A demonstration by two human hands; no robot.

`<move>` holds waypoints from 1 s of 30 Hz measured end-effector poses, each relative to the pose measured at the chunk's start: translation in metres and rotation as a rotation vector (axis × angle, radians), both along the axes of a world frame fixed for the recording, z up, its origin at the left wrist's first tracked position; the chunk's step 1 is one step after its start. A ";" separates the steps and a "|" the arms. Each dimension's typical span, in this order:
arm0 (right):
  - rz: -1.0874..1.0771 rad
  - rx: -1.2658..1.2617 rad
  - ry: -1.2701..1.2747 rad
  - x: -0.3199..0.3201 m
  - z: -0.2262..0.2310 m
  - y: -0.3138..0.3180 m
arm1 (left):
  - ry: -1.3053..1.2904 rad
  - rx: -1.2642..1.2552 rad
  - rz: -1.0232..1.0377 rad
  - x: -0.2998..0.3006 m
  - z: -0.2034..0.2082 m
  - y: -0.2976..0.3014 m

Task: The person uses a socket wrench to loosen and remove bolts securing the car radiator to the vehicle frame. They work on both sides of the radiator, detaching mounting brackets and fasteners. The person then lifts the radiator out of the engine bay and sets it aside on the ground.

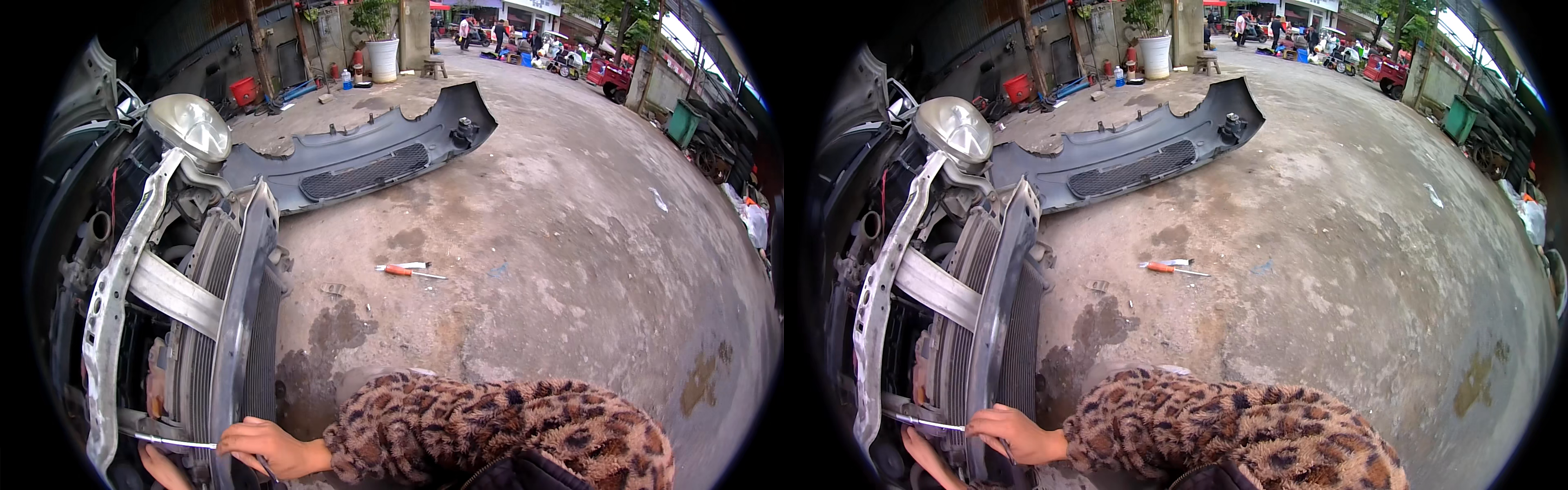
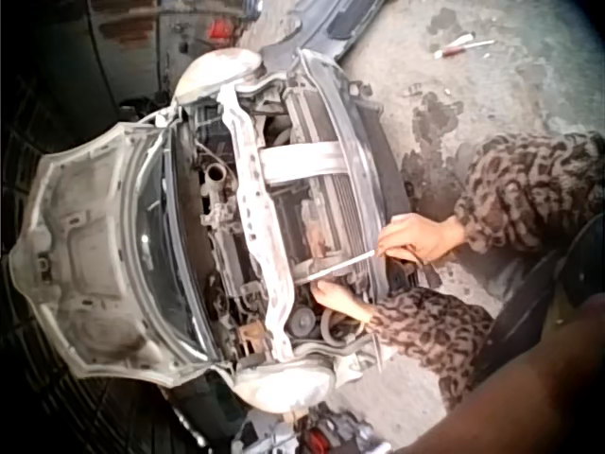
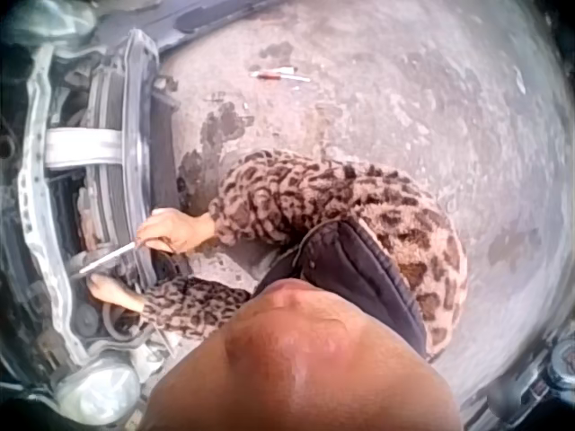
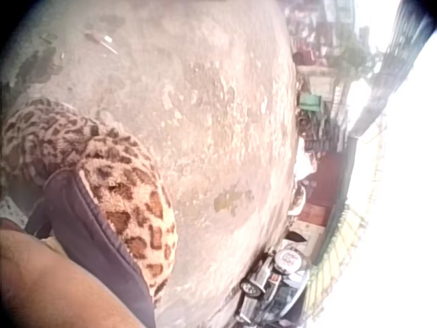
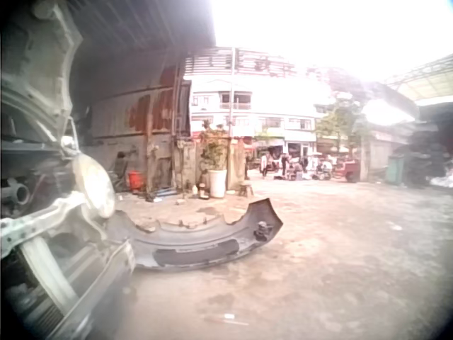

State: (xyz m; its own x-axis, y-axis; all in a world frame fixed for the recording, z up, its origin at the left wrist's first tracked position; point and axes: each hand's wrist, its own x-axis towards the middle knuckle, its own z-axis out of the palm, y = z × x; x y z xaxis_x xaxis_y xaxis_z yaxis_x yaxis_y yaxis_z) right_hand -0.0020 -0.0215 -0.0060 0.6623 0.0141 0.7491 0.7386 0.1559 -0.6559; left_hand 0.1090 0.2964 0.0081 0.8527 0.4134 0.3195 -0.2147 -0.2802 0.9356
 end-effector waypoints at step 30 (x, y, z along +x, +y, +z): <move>0.531 -0.032 0.811 0.080 0.036 0.061 | 0.050 -0.009 0.049 -0.018 0.027 -0.071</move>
